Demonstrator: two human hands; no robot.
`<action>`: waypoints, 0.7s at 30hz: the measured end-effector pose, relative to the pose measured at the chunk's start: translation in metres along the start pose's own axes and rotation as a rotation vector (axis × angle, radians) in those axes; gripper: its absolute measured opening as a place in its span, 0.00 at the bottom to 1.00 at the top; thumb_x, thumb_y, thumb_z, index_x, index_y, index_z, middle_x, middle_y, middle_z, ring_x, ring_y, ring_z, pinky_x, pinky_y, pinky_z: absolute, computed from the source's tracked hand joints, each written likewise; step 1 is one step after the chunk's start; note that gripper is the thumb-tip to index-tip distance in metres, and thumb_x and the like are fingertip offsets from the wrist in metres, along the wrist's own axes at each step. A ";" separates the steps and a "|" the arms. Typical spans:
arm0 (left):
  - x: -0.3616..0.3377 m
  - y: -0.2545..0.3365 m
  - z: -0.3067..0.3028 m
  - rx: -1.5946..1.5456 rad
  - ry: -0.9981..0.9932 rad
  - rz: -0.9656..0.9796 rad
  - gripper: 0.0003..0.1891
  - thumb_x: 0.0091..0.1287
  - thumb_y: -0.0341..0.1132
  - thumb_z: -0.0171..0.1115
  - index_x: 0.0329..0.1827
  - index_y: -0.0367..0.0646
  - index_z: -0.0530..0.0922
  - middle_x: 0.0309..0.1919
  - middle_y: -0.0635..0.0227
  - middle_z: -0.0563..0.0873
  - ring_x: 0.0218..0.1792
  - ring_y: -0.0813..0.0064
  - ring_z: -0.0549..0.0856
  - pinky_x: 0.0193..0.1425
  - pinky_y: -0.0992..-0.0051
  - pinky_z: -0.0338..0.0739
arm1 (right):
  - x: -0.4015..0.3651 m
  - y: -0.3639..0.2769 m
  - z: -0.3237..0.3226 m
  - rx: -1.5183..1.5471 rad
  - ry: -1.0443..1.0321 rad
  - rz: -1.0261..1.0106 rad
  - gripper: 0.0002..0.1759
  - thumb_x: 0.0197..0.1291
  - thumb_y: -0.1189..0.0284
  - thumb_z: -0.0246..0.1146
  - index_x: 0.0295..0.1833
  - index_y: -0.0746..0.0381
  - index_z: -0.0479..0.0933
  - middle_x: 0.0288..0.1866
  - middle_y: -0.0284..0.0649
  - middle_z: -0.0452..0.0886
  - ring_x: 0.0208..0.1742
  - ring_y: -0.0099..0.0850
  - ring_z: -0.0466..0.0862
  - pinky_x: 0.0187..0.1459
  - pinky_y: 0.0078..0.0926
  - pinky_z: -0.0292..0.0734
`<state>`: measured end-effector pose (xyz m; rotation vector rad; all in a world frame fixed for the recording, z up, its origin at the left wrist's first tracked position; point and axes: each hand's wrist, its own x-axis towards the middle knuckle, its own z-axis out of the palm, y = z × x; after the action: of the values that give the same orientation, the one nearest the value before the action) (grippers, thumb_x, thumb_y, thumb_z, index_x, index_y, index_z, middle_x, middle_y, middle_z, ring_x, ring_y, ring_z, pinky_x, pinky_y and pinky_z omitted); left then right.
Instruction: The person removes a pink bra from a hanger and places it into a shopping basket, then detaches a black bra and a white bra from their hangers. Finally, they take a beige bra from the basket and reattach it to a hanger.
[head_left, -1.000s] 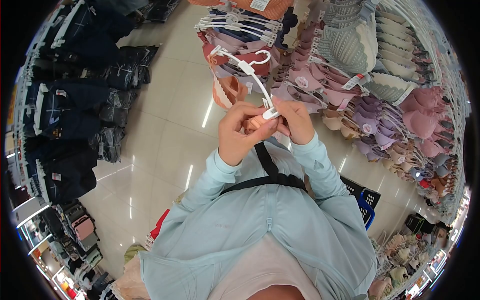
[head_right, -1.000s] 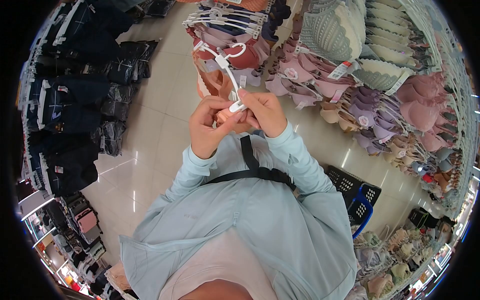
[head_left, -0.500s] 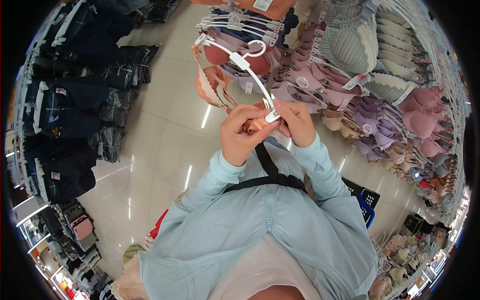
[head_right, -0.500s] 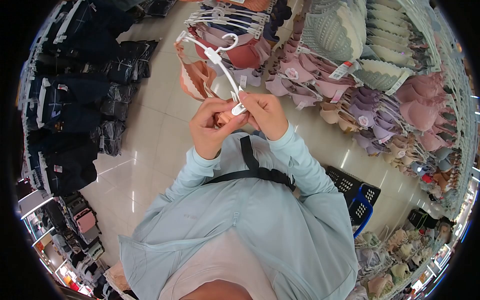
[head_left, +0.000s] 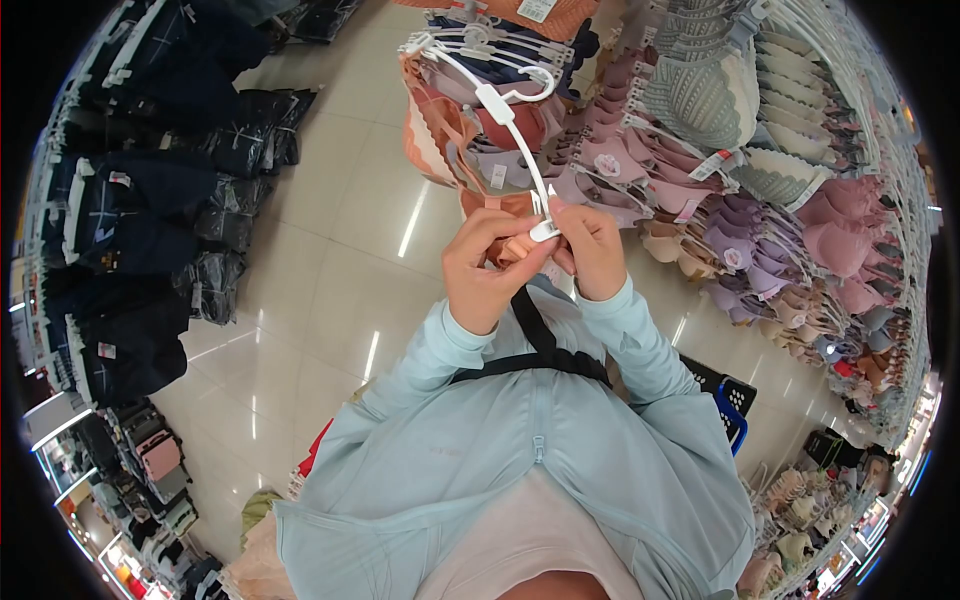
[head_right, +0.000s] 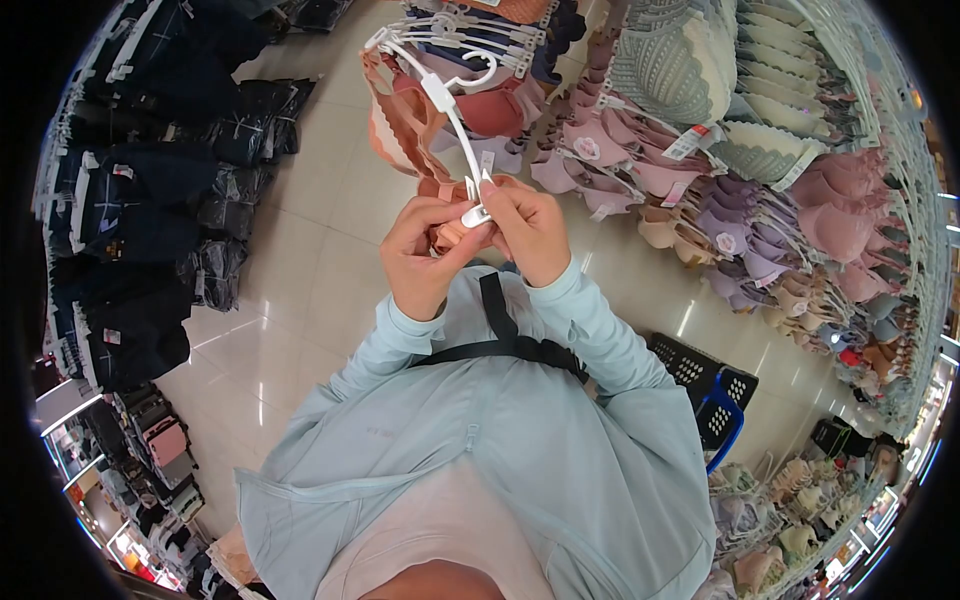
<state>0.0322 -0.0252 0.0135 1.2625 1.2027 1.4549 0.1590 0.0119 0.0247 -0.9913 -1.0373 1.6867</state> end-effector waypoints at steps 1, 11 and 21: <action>0.000 0.000 -0.001 0.011 0.003 0.010 0.14 0.49 0.20 0.65 0.40 0.33 0.77 0.37 0.65 0.77 0.37 0.79 0.77 0.40 0.82 0.72 | 0.001 0.000 -0.001 -0.025 -0.017 -0.013 0.20 0.63 0.66 0.50 0.26 0.69 0.75 0.16 0.30 0.70 0.13 0.13 0.61 0.14 0.13 0.50; 0.000 0.007 0.001 -0.057 -0.010 0.003 0.15 0.47 0.20 0.66 0.40 0.32 0.77 0.37 0.64 0.76 0.38 0.78 0.77 0.41 0.81 0.72 | -0.001 0.001 -0.004 -0.029 -0.068 0.058 0.19 0.63 0.66 0.50 0.28 0.70 0.76 0.15 0.30 0.70 0.13 0.12 0.60 0.14 0.13 0.49; 0.005 0.007 0.002 0.004 -0.027 0.039 0.15 0.49 0.20 0.64 0.42 0.33 0.75 0.39 0.63 0.76 0.39 0.77 0.77 0.41 0.80 0.73 | 0.003 -0.003 -0.004 -0.031 -0.044 0.038 0.20 0.63 0.64 0.50 0.29 0.69 0.77 0.15 0.30 0.71 0.12 0.13 0.61 0.14 0.13 0.50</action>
<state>0.0331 -0.0216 0.0212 1.3108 1.1693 1.4592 0.1631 0.0159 0.0252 -1.0035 -1.0827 1.7348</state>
